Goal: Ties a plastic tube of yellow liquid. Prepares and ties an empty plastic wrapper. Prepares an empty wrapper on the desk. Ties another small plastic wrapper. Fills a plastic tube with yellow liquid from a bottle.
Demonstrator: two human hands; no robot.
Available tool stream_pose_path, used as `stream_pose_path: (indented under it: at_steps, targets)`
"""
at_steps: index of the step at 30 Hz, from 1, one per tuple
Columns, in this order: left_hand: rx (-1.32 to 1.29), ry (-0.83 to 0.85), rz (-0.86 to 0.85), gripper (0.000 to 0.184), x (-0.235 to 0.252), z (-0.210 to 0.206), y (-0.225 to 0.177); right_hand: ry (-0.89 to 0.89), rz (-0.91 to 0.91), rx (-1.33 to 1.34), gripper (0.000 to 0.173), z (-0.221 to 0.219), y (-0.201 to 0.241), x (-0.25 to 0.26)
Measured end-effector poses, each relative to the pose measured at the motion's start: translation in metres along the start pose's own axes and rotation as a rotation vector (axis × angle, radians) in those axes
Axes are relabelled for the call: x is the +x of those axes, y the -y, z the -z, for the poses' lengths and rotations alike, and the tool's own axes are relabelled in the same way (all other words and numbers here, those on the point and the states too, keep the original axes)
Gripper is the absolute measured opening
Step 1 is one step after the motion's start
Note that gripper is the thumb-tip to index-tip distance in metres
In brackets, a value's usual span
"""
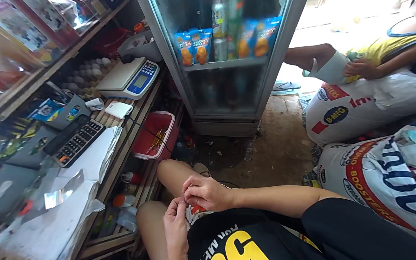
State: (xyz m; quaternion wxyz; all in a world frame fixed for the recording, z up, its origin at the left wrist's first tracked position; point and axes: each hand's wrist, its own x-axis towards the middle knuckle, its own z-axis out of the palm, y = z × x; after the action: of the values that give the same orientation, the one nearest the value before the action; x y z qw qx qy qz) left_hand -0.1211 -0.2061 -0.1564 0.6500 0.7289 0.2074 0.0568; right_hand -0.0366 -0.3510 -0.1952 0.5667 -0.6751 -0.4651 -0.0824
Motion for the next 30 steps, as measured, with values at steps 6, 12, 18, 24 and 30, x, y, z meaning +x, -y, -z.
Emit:
stream_pose_path:
  at_steps: [6, 12, 18, 24, 30]
  targets:
    - [0.220, -0.034, -0.221, 0.013, 0.005, 0.002, 0.005, 0.006, 0.022, -0.011, 0.013, -0.001, -0.004, 0.000]
    - [0.528, -0.035, -0.612, 0.020, 0.013, 0.005, 0.019, -0.023, -0.077, -0.029, 0.013, 0.001, -0.003, 0.003]
    - [0.419, -0.041, -0.548, 0.029, 0.012, 0.006, 0.021, 0.015, -0.137, 0.082, 0.015, 0.005, -0.008, 0.004]
    - [0.397, -0.073, -0.589, 0.018, 0.008, 0.002, 0.025, 0.028, 0.000, -0.003, 0.014, 0.011, -0.003, 0.009]
    - [0.436, -0.103, -0.715, 0.018, 0.006, -0.003, 0.031, -0.097, 0.158, -0.166, 0.012, 0.009, 0.003, 0.010]
